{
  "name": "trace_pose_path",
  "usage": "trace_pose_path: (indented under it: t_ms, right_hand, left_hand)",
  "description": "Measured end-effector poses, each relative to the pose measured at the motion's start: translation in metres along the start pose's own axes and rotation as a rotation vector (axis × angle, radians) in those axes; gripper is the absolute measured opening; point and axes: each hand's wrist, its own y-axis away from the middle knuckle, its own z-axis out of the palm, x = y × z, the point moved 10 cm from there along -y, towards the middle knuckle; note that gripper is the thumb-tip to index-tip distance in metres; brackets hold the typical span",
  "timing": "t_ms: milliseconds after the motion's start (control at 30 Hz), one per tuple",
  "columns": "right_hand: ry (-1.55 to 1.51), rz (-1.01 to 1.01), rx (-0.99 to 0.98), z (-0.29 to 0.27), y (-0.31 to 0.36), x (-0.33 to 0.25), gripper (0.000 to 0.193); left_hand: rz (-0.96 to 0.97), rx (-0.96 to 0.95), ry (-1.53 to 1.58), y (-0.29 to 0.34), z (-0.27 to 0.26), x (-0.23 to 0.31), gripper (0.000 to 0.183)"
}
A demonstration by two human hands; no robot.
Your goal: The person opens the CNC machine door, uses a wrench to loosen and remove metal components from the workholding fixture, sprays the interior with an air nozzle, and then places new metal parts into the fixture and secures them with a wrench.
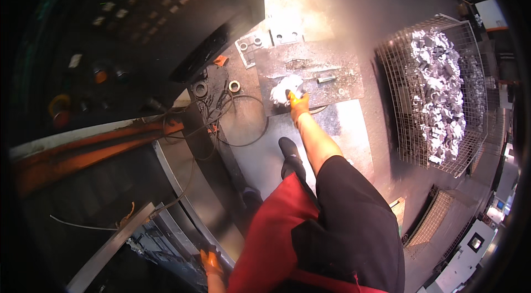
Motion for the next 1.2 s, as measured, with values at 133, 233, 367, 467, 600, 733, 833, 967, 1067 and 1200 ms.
trace_pose_path:
  t_ms: [133, 233, 367, 467, 600, 733, 833, 967, 1067, 1200]
  right_hand:
    - [-0.019, -0.045, 0.013, -0.006, -0.068, -0.026, 0.043]
    - [-0.058, -0.032, -0.032, -0.034, -0.095, -0.014, 0.039]
    - [0.354, -0.045, -0.019, -0.07, -0.123, -0.018, 0.047]
    - [0.814, -0.015, 0.121, -0.056, -0.09, -0.047, 0.081]
    - [0.768, 0.101, -0.012, -0.046, -0.029, -0.054, 0.06]
    - [1.096, -0.065, -0.319, 0.004, 0.075, -0.042, 0.068]
    - [1.071, -0.077, -0.815, 0.039, 0.12, 0.027, 0.066]
    - [1.425, -0.345, -1.22, 0.097, 0.307, 0.045, 0.059]
    - [1.601, -0.415, -1.536, 0.123, 0.404, 0.084, 0.045]
    - [1.706, -0.445, -1.85, 0.181, 0.562, 0.141, 0.049]
  left_hand:
    - [-0.037, 0.012, -0.127, 0.038, 0.03, 0.001, 0.048]
    - [0.003, -0.044, -0.157, 0.04, 0.045, 0.006, 0.048]
    - [0.047, -0.054, -0.146, 0.035, 0.071, 0.029, 0.046]
    - [0.048, 0.015, -0.188, 0.047, 0.084, 0.038, 0.046]
    - [0.157, -0.025, -0.225, 0.045, 0.055, 0.039, 0.048]
    - [0.091, 0.094, -0.357, 0.073, 0.016, 0.019, 0.055]
    - [-0.003, 0.088, -0.416, 0.071, -0.015, 0.015, 0.065]
    - [-0.096, 0.115, -0.481, 0.05, -0.067, -0.024, 0.08]
    - [-0.034, 0.201, -0.484, -0.004, -0.1, -0.035, 0.079]
    - [0.28, 0.32, -0.149, -0.064, -0.164, 0.009, 0.07]
